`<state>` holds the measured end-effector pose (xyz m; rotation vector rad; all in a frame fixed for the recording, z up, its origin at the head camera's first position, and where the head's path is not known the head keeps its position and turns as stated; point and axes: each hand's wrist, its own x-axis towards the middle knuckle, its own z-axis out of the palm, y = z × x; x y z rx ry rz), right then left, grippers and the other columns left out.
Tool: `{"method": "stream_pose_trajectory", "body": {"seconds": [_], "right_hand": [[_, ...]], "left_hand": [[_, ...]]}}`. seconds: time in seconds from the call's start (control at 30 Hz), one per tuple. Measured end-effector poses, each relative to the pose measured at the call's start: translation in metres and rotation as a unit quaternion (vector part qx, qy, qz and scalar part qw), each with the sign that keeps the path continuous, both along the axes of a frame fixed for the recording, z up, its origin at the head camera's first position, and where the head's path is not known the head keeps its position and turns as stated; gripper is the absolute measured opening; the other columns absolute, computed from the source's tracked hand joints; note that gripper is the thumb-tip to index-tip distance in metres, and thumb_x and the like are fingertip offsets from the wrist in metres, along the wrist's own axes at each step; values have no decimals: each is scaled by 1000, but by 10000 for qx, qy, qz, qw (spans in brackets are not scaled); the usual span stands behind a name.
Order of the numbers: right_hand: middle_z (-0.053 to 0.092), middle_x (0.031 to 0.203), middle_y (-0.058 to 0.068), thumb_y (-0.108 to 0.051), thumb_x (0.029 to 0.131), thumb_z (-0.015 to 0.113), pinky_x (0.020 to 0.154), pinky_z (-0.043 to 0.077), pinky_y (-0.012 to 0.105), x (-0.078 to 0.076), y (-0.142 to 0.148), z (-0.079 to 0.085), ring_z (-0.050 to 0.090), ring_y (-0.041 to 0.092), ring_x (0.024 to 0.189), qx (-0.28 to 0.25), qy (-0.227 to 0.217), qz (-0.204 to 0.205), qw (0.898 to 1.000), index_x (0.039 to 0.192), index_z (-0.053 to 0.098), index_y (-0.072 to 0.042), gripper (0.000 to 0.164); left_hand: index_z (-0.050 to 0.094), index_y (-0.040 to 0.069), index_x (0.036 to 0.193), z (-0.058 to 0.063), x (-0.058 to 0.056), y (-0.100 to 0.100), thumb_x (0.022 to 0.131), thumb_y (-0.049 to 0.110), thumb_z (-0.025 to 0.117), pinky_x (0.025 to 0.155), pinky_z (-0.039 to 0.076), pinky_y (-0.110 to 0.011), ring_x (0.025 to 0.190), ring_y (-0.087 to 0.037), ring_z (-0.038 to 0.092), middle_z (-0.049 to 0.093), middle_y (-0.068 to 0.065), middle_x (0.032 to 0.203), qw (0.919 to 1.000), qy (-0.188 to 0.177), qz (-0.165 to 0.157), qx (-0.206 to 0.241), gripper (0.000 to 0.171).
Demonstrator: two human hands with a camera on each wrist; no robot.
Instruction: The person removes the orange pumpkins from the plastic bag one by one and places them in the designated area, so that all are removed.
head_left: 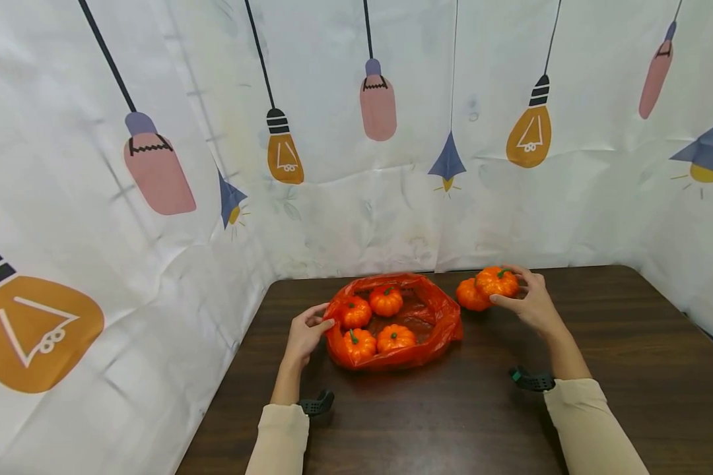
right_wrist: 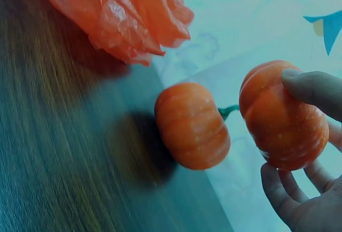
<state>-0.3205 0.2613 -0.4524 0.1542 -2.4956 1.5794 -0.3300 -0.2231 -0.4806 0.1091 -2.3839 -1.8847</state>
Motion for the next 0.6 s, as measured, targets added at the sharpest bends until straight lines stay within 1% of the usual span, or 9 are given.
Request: {"method": "stream_pose_trajectory", "body": {"seconds": [0.1,0.2,0.3,0.43,0.5,0.6], "right_hand": [[15,152,33,-33,93,77,100,44,64,-1,4,-3,36,58,133,29,-22,-51,10000,159,32,-11,83],[14,153,33,-33,93,76,101,42,67,0,6,-6,36,58,133,44,-43,-72,10000,159,31,-10,83],[13,153,33,-33,94,76,101,42,67,1,8,-8,34,58,134,34,-56,-82,9999,159,30,-9,84],[12,153,33,-32,94,76,99,42,67,1,11,-10,33,58,134,2,-76,-113,9999,160,29,-8,85],[12,153,33,-33,94,76,99,42,67,1,13,-11,32,58,135,1,-91,-142,9999,160,28,-7,86],[13,154,33,-34,93,76,99,41,68,1,16,-12,31,59,135,33,-113,-224,9997,161,26,-8,88]], "left_hand": [[68,8,133,2,0,0,90,8,77,69,46,-29,78,-14,55,65,-4,86,10000,-43,-41,55,44],[66,5,134,8,2,2,91,6,75,73,49,-34,79,-15,55,65,-6,86,9999,-117,-113,50,45],[66,2,134,20,10,5,91,3,74,78,50,-38,80,-16,56,65,-9,87,9997,-165,-177,-4,44],[66,1,134,36,23,9,91,2,73,78,49,-37,80,-16,55,65,-13,90,9996,-152,-211,-52,43],[65,0,134,39,26,10,92,2,72,77,49,-36,81,-16,55,65,-14,90,9997,-131,-219,-45,43],[66,0,134,40,28,11,92,2,72,78,49,-37,81,-16,55,65,-14,90,9997,-114,-223,-12,42]]}}
